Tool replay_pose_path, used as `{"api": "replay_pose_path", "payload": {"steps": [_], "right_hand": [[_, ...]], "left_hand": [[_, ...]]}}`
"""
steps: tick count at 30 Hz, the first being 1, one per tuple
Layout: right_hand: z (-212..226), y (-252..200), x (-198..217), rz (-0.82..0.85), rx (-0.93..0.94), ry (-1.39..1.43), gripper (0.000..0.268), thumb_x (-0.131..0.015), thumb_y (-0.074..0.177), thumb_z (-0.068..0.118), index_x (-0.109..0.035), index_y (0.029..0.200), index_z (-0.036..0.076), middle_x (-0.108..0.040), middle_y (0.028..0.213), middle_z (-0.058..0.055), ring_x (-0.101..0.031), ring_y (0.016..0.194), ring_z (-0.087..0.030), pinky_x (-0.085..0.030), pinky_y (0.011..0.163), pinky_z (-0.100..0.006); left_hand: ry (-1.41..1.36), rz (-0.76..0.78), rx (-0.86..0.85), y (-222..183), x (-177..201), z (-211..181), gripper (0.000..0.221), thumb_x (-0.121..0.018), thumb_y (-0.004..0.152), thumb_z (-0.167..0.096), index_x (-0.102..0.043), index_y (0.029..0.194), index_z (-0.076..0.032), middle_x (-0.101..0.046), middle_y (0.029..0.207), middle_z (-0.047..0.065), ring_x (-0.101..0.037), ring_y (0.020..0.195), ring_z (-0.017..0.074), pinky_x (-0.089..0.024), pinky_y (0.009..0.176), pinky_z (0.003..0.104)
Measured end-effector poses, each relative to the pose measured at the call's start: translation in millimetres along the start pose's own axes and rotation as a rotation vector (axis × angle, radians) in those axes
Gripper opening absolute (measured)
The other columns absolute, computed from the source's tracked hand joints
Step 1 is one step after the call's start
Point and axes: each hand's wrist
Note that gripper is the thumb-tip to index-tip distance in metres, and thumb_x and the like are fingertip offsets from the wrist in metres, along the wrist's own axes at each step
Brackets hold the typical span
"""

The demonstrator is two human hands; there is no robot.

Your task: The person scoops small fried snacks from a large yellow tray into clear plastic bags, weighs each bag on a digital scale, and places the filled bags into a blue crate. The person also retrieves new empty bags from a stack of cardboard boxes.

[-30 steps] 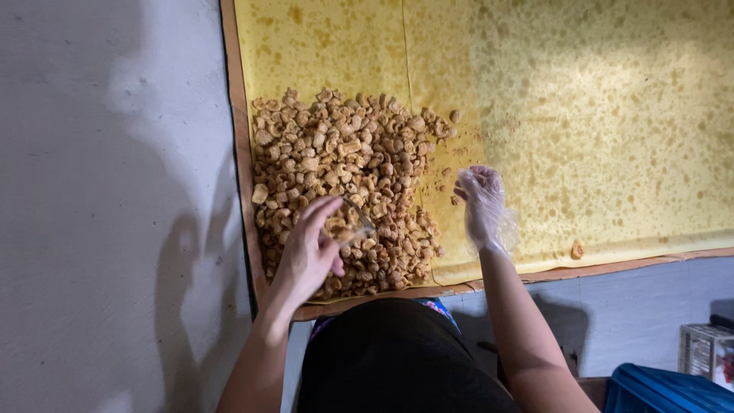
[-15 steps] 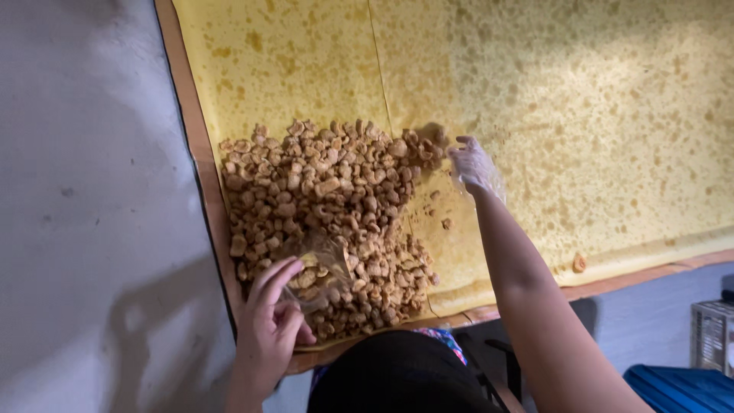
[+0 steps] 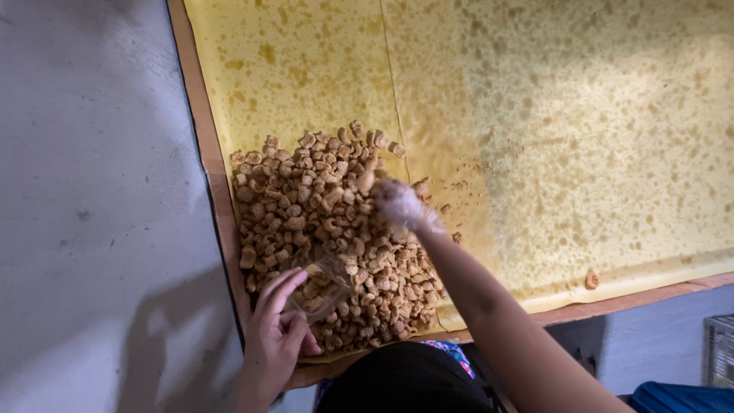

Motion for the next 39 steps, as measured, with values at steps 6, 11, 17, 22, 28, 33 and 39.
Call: {"api": "replay_pose_path", "payload": {"steps": [6,11,17,22,28,33,39], "right_hand": [[84,-83,-7,0.105,-0.118,0.014,0.037,-0.064,0.095,0.008,-0.064,0.131,0.018,-0.061,0.135,-0.007,-0.069,0.105,-0.016,-0.063,0.074,-0.023],[134,-127,51,0.219,-0.394,2.014,0.039,-0.068,0.103,0.005,-0.059,0.141,0.004,-0.062,0.120,-0.012,-0.066,0.101,-0.015,-0.059,0.085,-0.021],[223,-141,105,-0.091,-0.065,1.511,0.039,-0.075,0.094,0.008,-0.060,0.130,0.014,-0.061,0.123,-0.007,-0.063,0.113,-0.019,-0.058,0.094,-0.032],[288,-145,114,-0.075,0.084,1.265,0.041,-0.074,0.096,0.021,-0.059,0.133,0.017,-0.059,0.137,-0.007,-0.057,0.131,-0.020,-0.052,0.110,-0.041],[260,-157,152,-0.276,0.406,1.194,0.045,-0.069,0.099,0.027,-0.059,0.141,0.017,-0.062,0.141,-0.010,-0.057,0.136,-0.021,-0.046,0.123,-0.039],[210,-163,129,-0.405,0.095,1.144,0.017,-0.069,0.107,0.008,-0.062,0.122,0.006,-0.064,0.123,-0.015,-0.059,0.123,-0.027,-0.048,0.115,-0.041],[163,-177,112,-0.462,-0.304,1.091,0.022,-0.068,0.096,0.013,-0.061,0.113,0.002,-0.067,0.123,-0.017,-0.065,0.119,-0.027,-0.053,0.107,-0.040]], "left_hand": [[0.183,0.030,-0.075,-69,1,-41,0.065,-0.048,0.087,0.009,-0.048,0.148,-0.013,-0.043,0.153,0.003,-0.068,0.055,0.0144,-0.060,0.052,0.030],[0.241,0.036,-0.330,-75,-14,-42,0.059,-0.055,0.092,0.004,-0.047,0.149,-0.010,-0.045,0.150,0.012,-0.069,0.056,0.0119,-0.059,0.046,0.025],[0.152,0.021,-0.424,12,-33,58,0.062,-0.058,0.089,0.010,-0.045,0.147,-0.006,-0.038,0.153,0.018,-0.071,0.063,0.0150,-0.059,0.045,0.024],[-0.053,0.034,-0.445,7,-42,57,0.058,-0.061,0.088,0.011,-0.050,0.141,-0.006,-0.047,0.143,0.019,-0.072,0.063,0.0151,-0.060,0.046,0.024],[-0.172,-0.014,-0.513,-28,-43,34,0.053,-0.056,0.089,0.015,-0.060,0.138,-0.006,-0.055,0.138,0.021,-0.071,0.059,0.0162,-0.059,0.043,0.025],[-0.113,-0.063,-0.384,-24,-44,40,0.057,-0.054,0.089,0.016,-0.054,0.140,-0.010,-0.040,0.150,0.016,-0.068,0.057,0.0178,-0.059,0.036,0.025],[-0.133,-0.125,-0.470,-15,-47,46,0.061,-0.054,0.086,0.017,-0.053,0.141,-0.010,-0.046,0.148,0.018,-0.071,0.059,0.0154,-0.057,0.040,0.023]]}}
Point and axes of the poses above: each hand's wrist, its own y-axis towards the middle knuckle, its own x-axis out of the back of the hand, z = x × y
